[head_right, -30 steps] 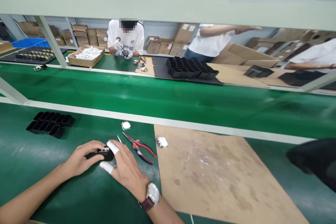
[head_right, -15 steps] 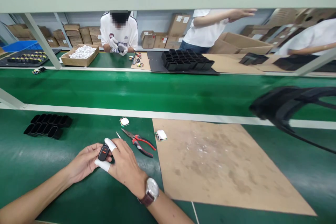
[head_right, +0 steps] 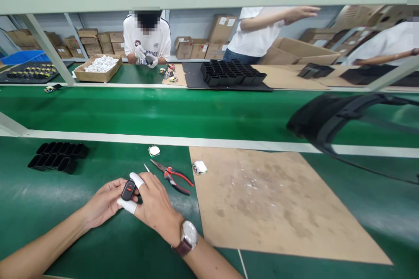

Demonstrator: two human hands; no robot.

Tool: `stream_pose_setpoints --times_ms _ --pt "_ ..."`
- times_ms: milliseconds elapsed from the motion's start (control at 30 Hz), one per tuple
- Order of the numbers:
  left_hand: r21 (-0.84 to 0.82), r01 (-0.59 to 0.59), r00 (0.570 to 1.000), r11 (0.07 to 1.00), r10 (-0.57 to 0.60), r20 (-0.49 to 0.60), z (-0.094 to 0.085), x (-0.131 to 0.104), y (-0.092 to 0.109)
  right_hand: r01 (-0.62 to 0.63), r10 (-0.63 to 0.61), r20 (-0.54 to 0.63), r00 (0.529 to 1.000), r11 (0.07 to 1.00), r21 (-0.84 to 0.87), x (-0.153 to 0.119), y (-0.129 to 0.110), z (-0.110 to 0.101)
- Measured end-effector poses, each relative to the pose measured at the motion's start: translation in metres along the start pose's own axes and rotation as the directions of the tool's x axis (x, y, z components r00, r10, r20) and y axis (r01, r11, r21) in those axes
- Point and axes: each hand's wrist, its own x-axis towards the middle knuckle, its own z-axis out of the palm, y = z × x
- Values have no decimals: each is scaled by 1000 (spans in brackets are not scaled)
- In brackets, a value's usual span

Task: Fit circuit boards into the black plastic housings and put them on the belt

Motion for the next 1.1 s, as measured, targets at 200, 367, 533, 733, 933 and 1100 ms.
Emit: stream_pose_setpoints --times_ms 200,367,533,733,933,1100 --pt "186 -146 984 972 162 -76 -8 -1 9 59 -53 60 997 993 -100 4 11 -8" --pt "805 -399 710 438 703 -30 -34 -5 25 0 44 117 992 935 -355 9 30 -22" --pt "877 -401 455 -266 773 442 -51 -1 29 -14 143 213 966 858 -513 9 37 -21" --pt "802 -414 458 -431 663 592 -71 11 19 69 126 274 954 792 -606 7 36 -15" --pt "775 -410 397 -481 671 627 -79 24 15 75 100 228 969 756 -650 5 41 -13" --pt "753 -421 391 -505 648 653 -53 17 26 48 61 149 987 773 -633 -1 45 -5"
